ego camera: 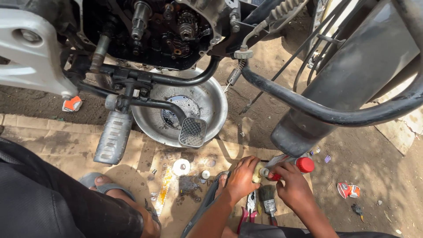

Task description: Cleaning the internal components of a motorcycle engine with a brush and cleaning fluid.

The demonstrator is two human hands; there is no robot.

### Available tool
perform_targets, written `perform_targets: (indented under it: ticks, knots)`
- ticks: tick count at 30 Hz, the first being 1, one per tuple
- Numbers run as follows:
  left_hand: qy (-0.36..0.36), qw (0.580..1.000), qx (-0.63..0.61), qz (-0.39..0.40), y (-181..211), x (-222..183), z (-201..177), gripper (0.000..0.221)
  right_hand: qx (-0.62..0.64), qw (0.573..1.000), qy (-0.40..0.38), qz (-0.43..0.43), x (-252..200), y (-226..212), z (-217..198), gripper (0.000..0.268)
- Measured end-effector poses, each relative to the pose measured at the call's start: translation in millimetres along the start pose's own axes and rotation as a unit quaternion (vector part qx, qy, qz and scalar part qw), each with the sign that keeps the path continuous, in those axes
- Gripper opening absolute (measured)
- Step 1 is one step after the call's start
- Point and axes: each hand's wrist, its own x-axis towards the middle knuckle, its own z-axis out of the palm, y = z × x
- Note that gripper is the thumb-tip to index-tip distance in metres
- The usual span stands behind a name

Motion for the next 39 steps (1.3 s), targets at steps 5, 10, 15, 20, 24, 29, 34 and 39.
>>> perform_targets:
  ticks: [5,10,15,20,24,29,34,39]
  knots:
    - [-0.012,0.999,-0.036,-0.007,-6,9,-3,0.094,0.132,0.965,-0.096,0.204,-22,-6,-28,0.041]
    - [-0.063,0.996,-0.040,-0.046,-7,20,-2,0.096,0.250,0.935,0.003,0.252,-54,-1,-43,0.037]
    - [-0.077,0.994,-0.056,-0.062,0,23,-1,0.095,0.245,0.930,0.018,0.274,-48,-3,-46,0.035]
    - [-0.047,0.996,-0.074,-0.027,-9,25,9,0.093,0.265,0.931,0.022,0.250,-49,8,-52,0.044]
    - [-0.039,0.998,-0.045,-0.019,2,26,4,0.088,0.270,0.927,0.003,0.259,-48,8,-71,0.044]
    - [-0.034,0.999,-0.028,0.013,-9,29,14,0.074,0.261,0.924,-0.019,0.280,-47,12,-93,0.041]
    - [-0.037,0.999,-0.008,0.028,-7,36,15,0.061,0.245,0.933,-0.012,0.264,-44,12,-110,0.044]
    - [-0.034,0.999,-0.017,0.019,-12,36,21,0.061,0.284,0.917,-0.036,0.278,-43,17,-112,0.045]
